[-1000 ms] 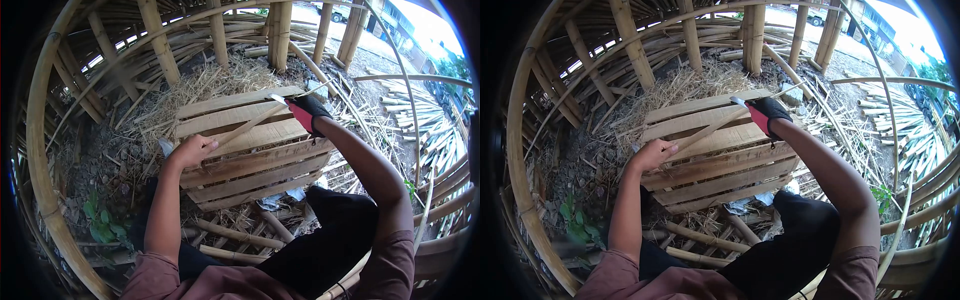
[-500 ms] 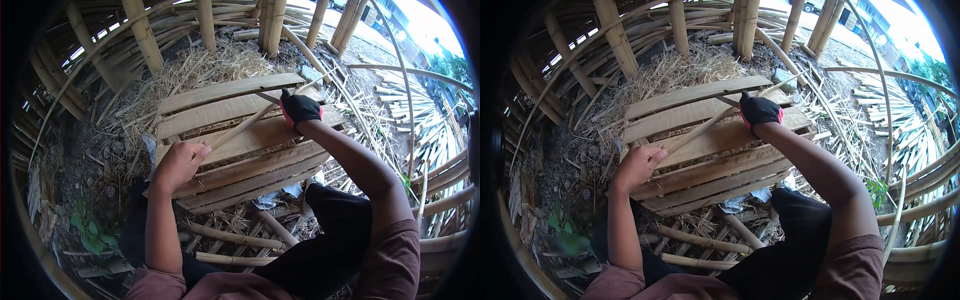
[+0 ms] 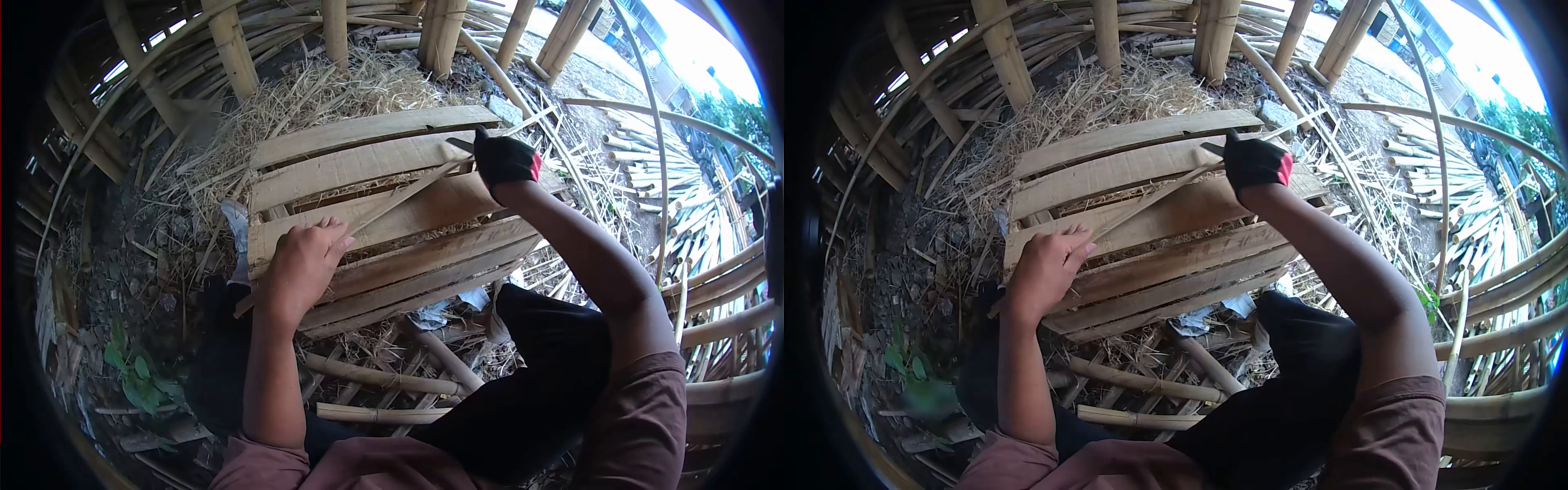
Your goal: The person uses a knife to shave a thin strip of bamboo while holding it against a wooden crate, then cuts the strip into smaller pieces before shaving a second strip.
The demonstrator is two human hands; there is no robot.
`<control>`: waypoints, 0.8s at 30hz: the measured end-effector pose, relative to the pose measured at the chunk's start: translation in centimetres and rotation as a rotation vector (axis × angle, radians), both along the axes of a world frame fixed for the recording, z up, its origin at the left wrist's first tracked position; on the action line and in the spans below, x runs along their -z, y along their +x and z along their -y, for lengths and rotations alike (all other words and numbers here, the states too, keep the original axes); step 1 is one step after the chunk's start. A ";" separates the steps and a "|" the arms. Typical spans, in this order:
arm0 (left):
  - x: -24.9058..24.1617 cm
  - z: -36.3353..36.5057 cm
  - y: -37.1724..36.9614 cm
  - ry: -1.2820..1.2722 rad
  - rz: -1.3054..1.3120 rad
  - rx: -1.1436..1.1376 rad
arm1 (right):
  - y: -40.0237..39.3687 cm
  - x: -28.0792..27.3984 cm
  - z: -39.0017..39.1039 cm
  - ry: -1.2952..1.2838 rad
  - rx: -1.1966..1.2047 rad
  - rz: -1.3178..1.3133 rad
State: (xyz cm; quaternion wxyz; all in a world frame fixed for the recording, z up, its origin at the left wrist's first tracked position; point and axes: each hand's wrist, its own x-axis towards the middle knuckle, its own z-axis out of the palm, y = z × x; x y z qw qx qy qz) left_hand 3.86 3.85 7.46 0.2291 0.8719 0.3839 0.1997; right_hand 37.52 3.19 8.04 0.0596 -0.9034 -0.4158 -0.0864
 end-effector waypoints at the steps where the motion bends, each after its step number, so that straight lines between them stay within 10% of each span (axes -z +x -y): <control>1: 0.2 0.0 0.1 -0.002 0.000 0.000 | 0.7 0.4 0.0 -0.002 0.000 0.000; 24: -0.2 -0.1 2.0 0.078 -0.179 -0.043 | -0.7 1.4 -0.1 0.036 -0.180 0.037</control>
